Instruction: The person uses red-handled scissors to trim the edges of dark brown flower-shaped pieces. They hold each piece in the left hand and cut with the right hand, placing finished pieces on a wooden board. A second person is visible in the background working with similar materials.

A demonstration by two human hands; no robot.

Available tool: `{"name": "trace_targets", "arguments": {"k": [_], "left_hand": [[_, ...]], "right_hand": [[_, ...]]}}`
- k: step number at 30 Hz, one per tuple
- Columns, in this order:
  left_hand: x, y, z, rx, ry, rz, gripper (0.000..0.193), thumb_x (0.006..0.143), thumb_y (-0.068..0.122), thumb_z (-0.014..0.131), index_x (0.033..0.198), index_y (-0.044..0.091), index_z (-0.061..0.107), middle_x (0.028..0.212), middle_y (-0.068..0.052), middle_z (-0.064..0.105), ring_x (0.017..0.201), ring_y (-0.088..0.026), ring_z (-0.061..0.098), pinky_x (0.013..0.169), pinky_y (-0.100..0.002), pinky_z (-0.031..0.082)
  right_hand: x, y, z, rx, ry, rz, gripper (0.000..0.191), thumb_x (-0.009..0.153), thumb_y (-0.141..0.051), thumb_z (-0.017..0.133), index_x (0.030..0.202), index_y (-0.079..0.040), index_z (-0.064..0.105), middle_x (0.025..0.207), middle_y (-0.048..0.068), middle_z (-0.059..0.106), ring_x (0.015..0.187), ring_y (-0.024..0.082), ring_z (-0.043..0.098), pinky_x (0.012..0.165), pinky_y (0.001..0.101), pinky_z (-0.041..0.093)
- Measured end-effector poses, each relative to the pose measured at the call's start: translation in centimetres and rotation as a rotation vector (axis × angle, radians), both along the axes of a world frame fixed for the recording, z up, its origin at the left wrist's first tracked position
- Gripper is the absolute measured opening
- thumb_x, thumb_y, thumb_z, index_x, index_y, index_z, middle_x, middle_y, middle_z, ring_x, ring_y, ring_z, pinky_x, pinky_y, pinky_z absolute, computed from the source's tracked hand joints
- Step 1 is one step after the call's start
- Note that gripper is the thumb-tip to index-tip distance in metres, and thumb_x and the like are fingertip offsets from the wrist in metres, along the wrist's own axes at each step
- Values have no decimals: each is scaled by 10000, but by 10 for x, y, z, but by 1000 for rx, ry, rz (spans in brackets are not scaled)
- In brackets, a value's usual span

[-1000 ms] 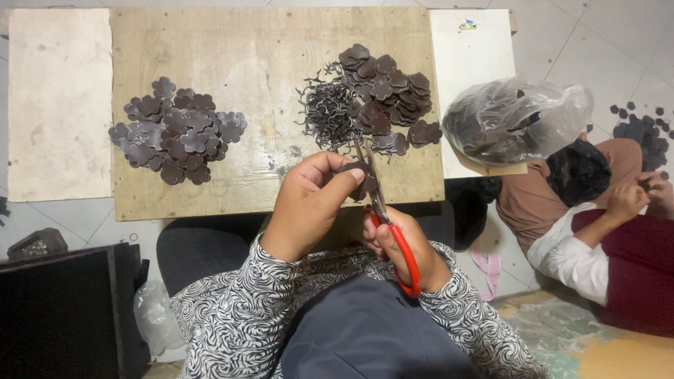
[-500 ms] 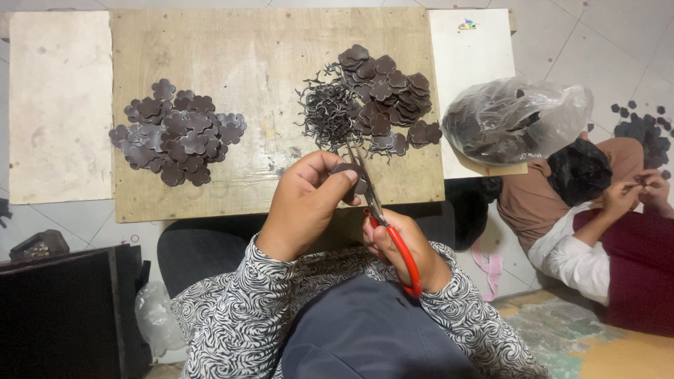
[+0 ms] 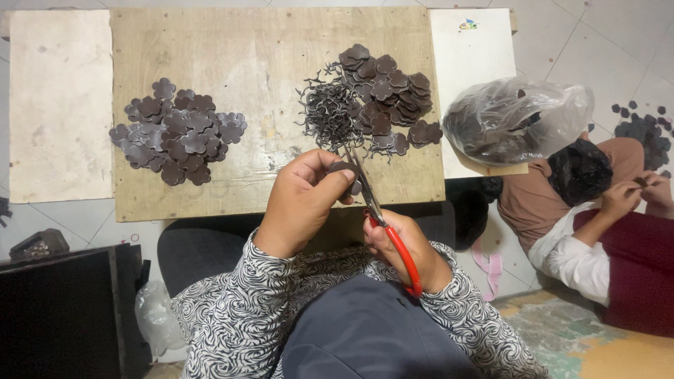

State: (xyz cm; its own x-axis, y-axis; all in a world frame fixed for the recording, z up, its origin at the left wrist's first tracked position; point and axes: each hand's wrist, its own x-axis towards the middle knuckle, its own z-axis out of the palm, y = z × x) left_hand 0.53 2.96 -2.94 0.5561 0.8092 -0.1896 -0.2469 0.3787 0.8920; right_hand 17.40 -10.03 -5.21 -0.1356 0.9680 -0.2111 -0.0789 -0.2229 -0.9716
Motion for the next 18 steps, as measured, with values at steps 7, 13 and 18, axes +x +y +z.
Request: {"name": "trace_targets", "arguments": {"k": [7, 13, 18], "left_hand": [[-3, 1, -2, 12, 24, 11, 68, 952, 53, 660, 970, -12, 659, 855, -52, 715, 752, -89, 641, 689, -243, 545], [1, 0, -5, 61, 55, -5, 117, 920, 79, 741, 967, 11, 659, 858, 2, 677, 759, -53, 598, 675, -217, 488], [9, -7, -10, 12, 18, 24, 108, 960, 131, 715, 981, 26, 699, 874, 25, 690, 776, -29, 598, 694, -198, 491]], "right_hand": [[1, 0, -1, 15, -80, 4, 464, 1039, -529, 512, 910, -84, 523, 807, -17, 508, 745, 85, 480, 684, 241, 450], [-2, 1, -10, -16, 50, -84, 458, 1029, -515, 549, 930, -69, 509, 808, -10, 474, 730, 90, 452, 655, 240, 425], [-2, -5, -15, -53, 172, -114, 471, 1025, -514, 563, 962, -52, 498, 766, -10, 423, 660, 79, 381, 566, 226, 336]]}}
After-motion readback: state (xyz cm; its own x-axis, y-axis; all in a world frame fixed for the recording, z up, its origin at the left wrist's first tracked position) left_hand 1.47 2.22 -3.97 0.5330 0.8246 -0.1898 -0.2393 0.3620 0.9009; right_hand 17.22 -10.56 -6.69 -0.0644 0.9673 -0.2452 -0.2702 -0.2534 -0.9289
